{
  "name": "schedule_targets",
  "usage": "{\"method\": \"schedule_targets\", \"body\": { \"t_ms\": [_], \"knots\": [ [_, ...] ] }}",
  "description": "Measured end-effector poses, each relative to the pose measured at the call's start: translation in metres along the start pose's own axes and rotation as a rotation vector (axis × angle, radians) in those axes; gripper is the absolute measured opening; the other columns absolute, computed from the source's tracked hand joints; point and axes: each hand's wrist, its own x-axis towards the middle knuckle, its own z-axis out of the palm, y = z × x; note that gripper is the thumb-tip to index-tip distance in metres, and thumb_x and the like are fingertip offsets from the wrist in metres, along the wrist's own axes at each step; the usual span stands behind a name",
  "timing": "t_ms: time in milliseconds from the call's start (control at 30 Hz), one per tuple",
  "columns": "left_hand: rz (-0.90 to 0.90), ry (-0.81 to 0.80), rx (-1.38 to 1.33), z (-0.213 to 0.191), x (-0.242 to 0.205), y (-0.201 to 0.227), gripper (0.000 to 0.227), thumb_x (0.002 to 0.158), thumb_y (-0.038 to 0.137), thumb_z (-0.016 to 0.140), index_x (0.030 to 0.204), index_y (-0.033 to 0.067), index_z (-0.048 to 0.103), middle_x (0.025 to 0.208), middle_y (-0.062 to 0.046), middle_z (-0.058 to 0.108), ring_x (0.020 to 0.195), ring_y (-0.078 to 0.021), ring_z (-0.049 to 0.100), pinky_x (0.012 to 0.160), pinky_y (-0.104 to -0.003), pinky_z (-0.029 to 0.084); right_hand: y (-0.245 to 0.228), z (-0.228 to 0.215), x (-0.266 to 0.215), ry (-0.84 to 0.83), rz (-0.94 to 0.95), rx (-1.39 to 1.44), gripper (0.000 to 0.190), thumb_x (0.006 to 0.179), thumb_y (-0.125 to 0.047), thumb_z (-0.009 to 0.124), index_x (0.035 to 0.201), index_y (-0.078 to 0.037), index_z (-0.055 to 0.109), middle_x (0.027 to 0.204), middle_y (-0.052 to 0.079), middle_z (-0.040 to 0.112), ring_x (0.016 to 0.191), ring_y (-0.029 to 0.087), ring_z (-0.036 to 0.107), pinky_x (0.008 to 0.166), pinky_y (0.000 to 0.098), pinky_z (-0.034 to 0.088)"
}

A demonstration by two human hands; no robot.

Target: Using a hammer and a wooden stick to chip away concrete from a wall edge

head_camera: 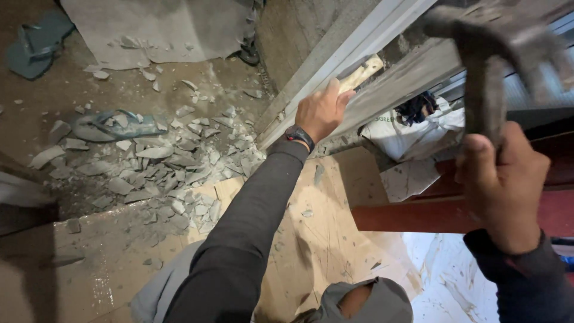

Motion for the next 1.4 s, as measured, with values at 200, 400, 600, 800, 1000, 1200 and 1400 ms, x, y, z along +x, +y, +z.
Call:
{"method": "schedule_targets", "body": {
  "t_ms": [200,400,600,800,1000,1200,1400],
  "knots": [
    [0.105,0.039,0.238,0.015,0.005,-0.008,0.032,0.097,0.042,0.037,0.089,0.012,0.044,0.047,0.005,0.039,0.033,-0.0128,0.038,0.035,-0.032,0.038,0.036,0.023,0.01,-0.005,-0.199,-0.433,0.035,0.096,-0.024,0.072,0.097,0.006,0.054,0.063,0.018,0.053,0.044,0.032,0.044,0.047,0.0403,0.037],
    [-0.16,-0.232,0.239,0.008,0.011,-0.001,0.043,0.093,0.053,0.035,0.093,0.0115,0.047,0.061,-0.004,0.058,0.046,-0.0203,0.055,0.051,-0.039,0.048,0.015,0.035,0.025,-0.078,-0.191,-0.672,0.043,0.101,-0.043,0.062,0.094,-0.001,0.055,0.062,0.018,0.059,0.05,0.039,0.057,0.045,0.0442,0.043],
    [0.112,0.025,0.273,0.026,0.007,-0.022,0.04,0.096,0.047,0.034,0.088,0.01,0.047,0.049,0.011,0.029,0.033,-0.0072,0.02,0.026,-0.026,0.026,0.012,0.021,0.009,-0.025,-0.46,-0.321,0.052,0.089,-0.012,0.067,0.132,0.014,0.053,0.1,0.027,0.063,0.062,0.036,0.056,0.057,0.0395,0.043],
    [-0.006,-0.088,0.208,0.013,0.006,-0.005,0.042,0.09,0.053,0.04,0.086,0.0113,0.046,0.056,-0.002,0.052,0.039,-0.0196,0.045,0.042,-0.039,0.041,0.024,0.035,0.03,-0.104,-0.143,-0.737,0.05,0.105,-0.045,0.059,0.092,0.003,0.055,0.062,0.024,0.059,0.05,0.043,0.056,0.045,0.0475,0.044],
    [0.136,0.194,0.263,0.007,0.004,-0.005,0.035,0.093,0.042,0.048,0.086,0.0076,0.047,0.05,-0.008,0.056,0.035,-0.0272,0.049,0.037,-0.04,0.04,0.028,0.017,0.005,-0.003,-0.271,-0.378,0.034,0.098,-0.018,0.064,0.11,0.013,0.057,0.072,0.027,0.056,0.049,0.039,0.045,0.051,0.0433,0.037],
    [0.003,0.02,0.238,0.012,-0.002,-0.007,0.037,0.091,0.047,0.046,0.091,0.0094,0.05,0.056,-0.007,0.062,0.042,-0.0279,0.056,0.042,-0.041,0.044,0.032,0.037,0.026,-0.181,-0.171,-0.804,0.05,0.103,-0.048,0.057,0.082,-0.002,0.051,0.057,0.016,0.058,0.047,0.036,0.056,0.045,0.0418,0.044],
    [-0.004,-0.157,0.163,0.0,0.009,-0.003,0.033,0.097,0.042,0.03,0.087,0.0123,0.041,0.051,0.002,0.049,0.039,-0.0188,0.047,0.044,-0.039,0.043,0.006,0.028,0.014,-0.076,-0.202,-0.422,0.036,0.096,-0.027,0.068,0.093,0.005,0.053,0.064,0.02,0.058,0.048,0.038,0.054,0.046,0.0426,0.04]
  ]
}}
